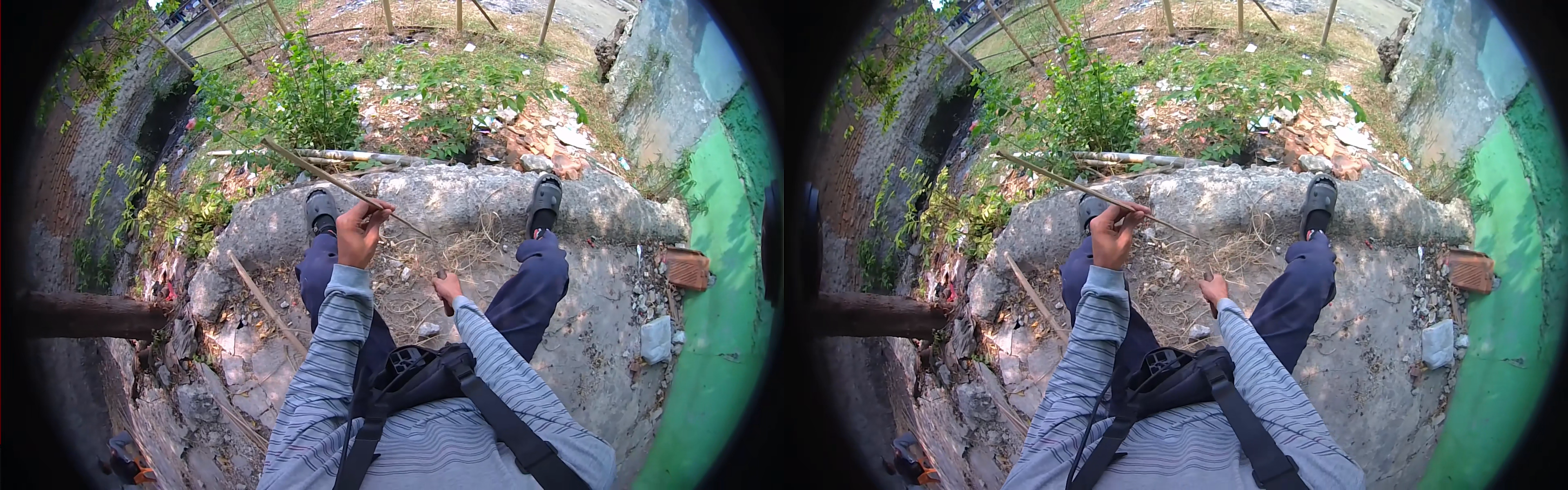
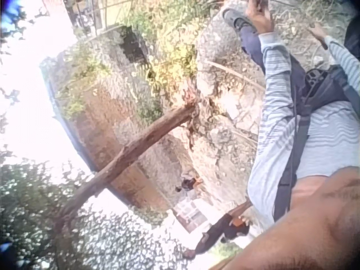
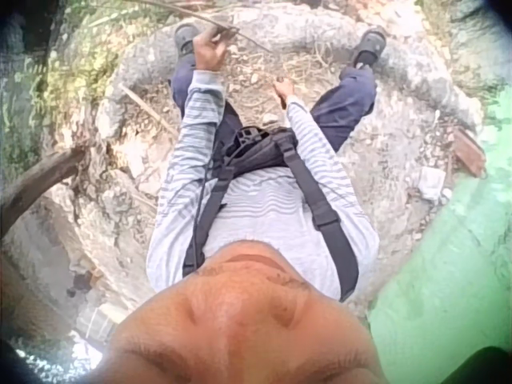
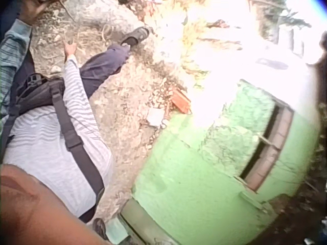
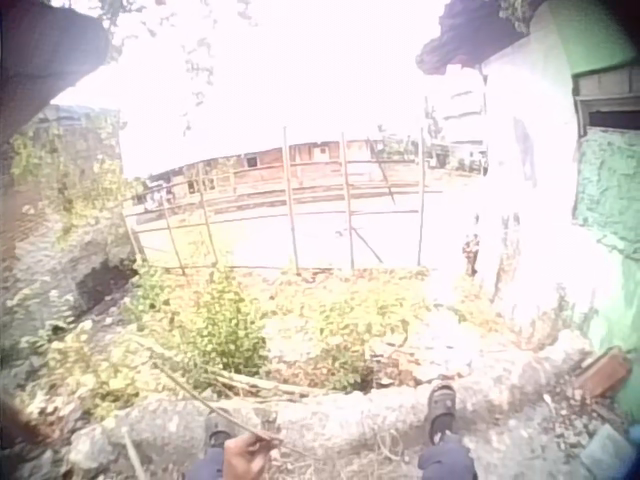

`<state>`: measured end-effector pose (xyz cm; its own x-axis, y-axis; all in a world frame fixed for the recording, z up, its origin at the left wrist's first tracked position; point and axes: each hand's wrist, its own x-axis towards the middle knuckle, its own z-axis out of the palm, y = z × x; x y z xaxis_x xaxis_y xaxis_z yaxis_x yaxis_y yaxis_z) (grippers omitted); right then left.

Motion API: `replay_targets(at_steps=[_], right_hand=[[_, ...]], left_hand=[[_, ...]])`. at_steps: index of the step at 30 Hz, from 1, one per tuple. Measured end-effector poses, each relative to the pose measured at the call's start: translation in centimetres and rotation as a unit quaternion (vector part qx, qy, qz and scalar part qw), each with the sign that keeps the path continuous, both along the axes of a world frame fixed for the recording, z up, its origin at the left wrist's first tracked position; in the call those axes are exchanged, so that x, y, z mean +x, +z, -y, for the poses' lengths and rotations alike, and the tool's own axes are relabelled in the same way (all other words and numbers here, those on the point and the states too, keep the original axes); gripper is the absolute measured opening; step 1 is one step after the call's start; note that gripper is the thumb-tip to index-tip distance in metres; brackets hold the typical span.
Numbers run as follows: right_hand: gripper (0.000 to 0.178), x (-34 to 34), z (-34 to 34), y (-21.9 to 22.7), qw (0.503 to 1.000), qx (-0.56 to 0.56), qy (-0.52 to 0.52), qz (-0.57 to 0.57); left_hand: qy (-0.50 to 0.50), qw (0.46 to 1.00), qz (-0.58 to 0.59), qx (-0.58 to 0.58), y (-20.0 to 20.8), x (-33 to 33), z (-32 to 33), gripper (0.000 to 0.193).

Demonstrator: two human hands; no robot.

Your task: The person shaves and scrapes a wooden stick using a machete while sitting outdoors.

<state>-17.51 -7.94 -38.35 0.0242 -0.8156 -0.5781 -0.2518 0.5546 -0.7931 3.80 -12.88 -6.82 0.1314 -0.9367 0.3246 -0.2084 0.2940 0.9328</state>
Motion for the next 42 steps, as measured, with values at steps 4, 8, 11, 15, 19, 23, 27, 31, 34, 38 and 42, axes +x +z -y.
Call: replay_targets(at_steps=[4,8,11,15,19,23,27,31,34,38,42], right_hand=[[0.021,0.3,-1.0,-1.1,0.999,-0.001,-0.02,-0.034],[0.018,2.6,0.2,4.3,0.998,-0.058,0.004,0.019],[0.017,3.9,1.3,9.0,0.991,-0.107,0.034,0.079],[0.018,4.8,1.8,11.9,0.974,-0.175,0.041,0.137],[0.018,3.6,1.9,10.5,0.98,-0.161,0.045,0.108],[0.018,3.8,1.3,10.7,0.989,-0.111,0.026,0.097],[0.017,3.7,1.5,12.1,0.979,-0.116,0.042,0.162],[0.017,4.4,1.9,14.0,0.958,-0.209,0.101,0.165],[0.018,4.3,2.3,11.8,0.968,-0.198,0.046,0.148],[0.015,1.9,2.6,7.1,0.988,0.006,-0.005,0.152],[0.014,2.1,0.1,6.5,0.983,0.058,-0.078,0.156]], left_hand=[[0.013,1.0,0.011,-0.003,-0.2,0.1,0.5,0.01],[0.037,0.999,0.027,-0.015,-0.4,0.1,0.0,0.012],[0.03,0.998,0.05,-0.016,0.3,-0.1,-0.4,0.014],[-0.007,0.999,0.031,-0.013,-0.3,0.2,-0.5,0.016],[-0.035,0.999,0.017,-0.013,-0.6,-0.1,-0.1,0.017],[-0.008,1.0,0.012,-0.015,-0.7,0.3,-0.4,0.023],[-0.041,0.999,0.019,-0.019,-0.6,0.1,-0.6,0.016],[-0.054,0.998,-0.006,-0.009,-1.4,0.5,-1.0,0.016],[-0.061,0.998,-0.023,-0.016,-0.8,0.0,-0.5,0.016],[-0.072,0.997,-0.03,-0.016,-0.8,-0.5,-0.3,0.019],[-0.075,0.997,-0.014,-0.021,-1.0,0.2,-0.9,0.023]])
